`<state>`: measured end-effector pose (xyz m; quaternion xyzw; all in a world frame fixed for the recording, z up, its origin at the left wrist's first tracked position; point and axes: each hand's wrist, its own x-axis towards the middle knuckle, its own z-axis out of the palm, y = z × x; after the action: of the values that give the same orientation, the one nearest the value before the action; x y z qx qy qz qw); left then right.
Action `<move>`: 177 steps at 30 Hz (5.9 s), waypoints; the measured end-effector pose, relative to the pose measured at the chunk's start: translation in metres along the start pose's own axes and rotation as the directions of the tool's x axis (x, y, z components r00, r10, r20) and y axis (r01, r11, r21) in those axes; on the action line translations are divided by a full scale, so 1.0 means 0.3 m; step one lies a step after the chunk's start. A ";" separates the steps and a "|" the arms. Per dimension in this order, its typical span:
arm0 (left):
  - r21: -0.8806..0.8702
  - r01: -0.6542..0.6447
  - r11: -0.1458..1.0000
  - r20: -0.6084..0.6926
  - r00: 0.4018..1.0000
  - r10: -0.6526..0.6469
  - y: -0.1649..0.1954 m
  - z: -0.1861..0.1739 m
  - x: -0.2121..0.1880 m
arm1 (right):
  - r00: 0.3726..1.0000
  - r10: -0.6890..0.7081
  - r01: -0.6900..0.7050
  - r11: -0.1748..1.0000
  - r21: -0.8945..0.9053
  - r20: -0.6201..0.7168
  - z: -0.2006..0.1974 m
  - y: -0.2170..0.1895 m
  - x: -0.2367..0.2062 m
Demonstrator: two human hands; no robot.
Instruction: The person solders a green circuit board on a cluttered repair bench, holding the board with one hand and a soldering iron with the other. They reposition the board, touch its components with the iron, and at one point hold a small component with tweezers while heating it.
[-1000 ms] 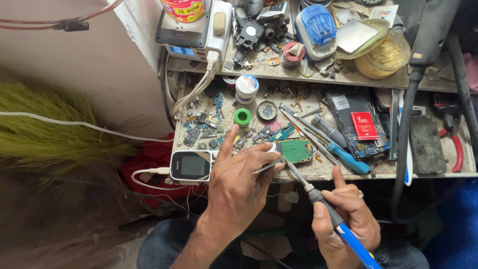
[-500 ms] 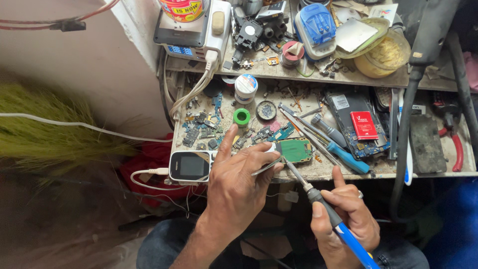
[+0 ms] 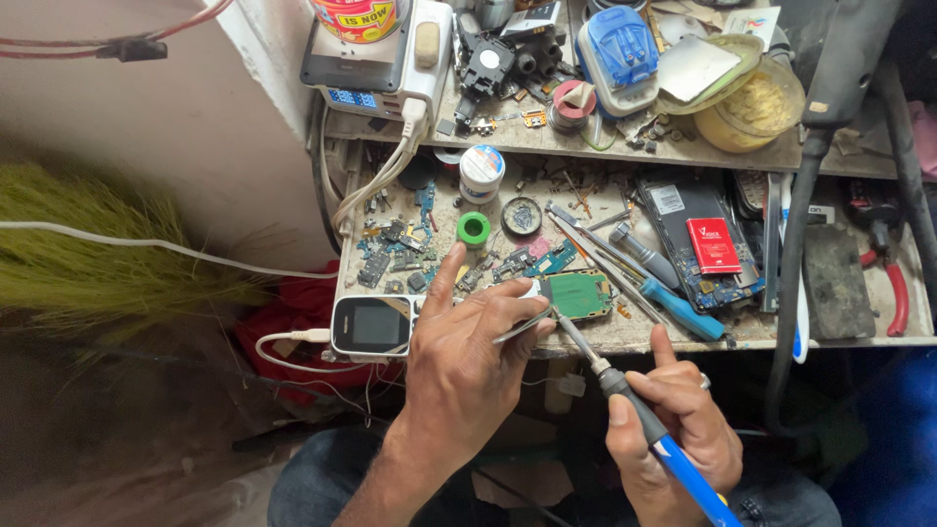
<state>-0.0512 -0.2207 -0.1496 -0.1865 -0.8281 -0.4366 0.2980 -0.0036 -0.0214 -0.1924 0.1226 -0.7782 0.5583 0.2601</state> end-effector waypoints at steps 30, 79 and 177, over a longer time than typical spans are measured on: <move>-0.169 -0.093 0.981 -0.256 0.966 0.047 -0.001 -0.182 -0.025 | 0.946 0.309 -0.127 0.630 0.766 -0.098 -0.180 0.104 0.019; 0.200 0.049 0.978 0.086 0.994 -0.068 0.060 -0.017 0.215 | 0.913 0.391 -0.188 0.656 0.731 -0.116 -0.370 0.093 -0.076; 0.017 0.138 0.990 0.044 0.989 -0.139 0.163 -0.047 -0.032 | 0.999 0.003 0.000 0.998 -0.056 0.048 -0.142 -0.085 0.006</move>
<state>-0.0115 -0.2060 -0.1197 -0.1365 -0.8485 -0.4463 0.2494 0.0185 0.0097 -0.1607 0.1280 -0.7997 0.5332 0.2444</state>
